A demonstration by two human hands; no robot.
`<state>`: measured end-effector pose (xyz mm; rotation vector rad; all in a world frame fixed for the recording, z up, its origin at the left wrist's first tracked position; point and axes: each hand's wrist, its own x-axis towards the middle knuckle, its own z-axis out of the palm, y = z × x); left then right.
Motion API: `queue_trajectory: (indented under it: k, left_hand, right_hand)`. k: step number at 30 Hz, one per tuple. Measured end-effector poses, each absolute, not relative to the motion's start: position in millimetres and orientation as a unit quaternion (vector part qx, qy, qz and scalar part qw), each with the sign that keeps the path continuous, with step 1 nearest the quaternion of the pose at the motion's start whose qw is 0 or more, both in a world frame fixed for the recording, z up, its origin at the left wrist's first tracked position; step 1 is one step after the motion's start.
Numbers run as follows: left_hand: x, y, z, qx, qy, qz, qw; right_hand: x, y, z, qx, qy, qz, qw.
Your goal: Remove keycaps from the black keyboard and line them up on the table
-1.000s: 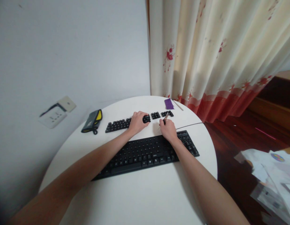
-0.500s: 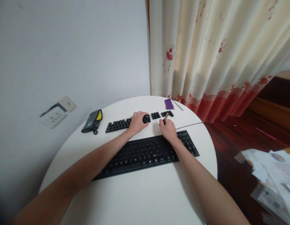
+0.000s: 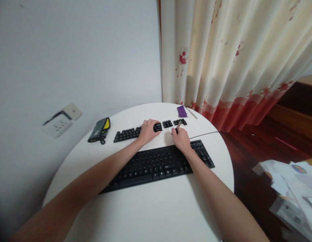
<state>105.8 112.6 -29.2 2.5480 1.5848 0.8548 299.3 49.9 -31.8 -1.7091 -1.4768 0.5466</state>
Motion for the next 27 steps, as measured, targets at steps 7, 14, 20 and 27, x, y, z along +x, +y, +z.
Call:
queue_trajectory:
  k: [7, 14, 20, 27]
  left_hand:
    - [102, 119, -10, 0.759, 0.496, 0.420, 0.039]
    - [77, 125, 43, 0.683, 0.467, 0.542, 0.149]
    - [71, 61, 60, 0.783, 0.418, 0.352, 0.299]
    - [94, -19, 30, 0.856, 0.342, 0.229, 0.312]
  right_hand:
    - [299, 50, -30, -0.672, -0.583, 0.217, 0.403]
    - [297, 49, -29, -0.661, -0.578, 0.228, 0.420]
    - [302, 53, -28, -0.650, -0.563, 0.239, 0.450]
    - [312, 53, -22, -0.644, -0.534, 0.243, 0.491]
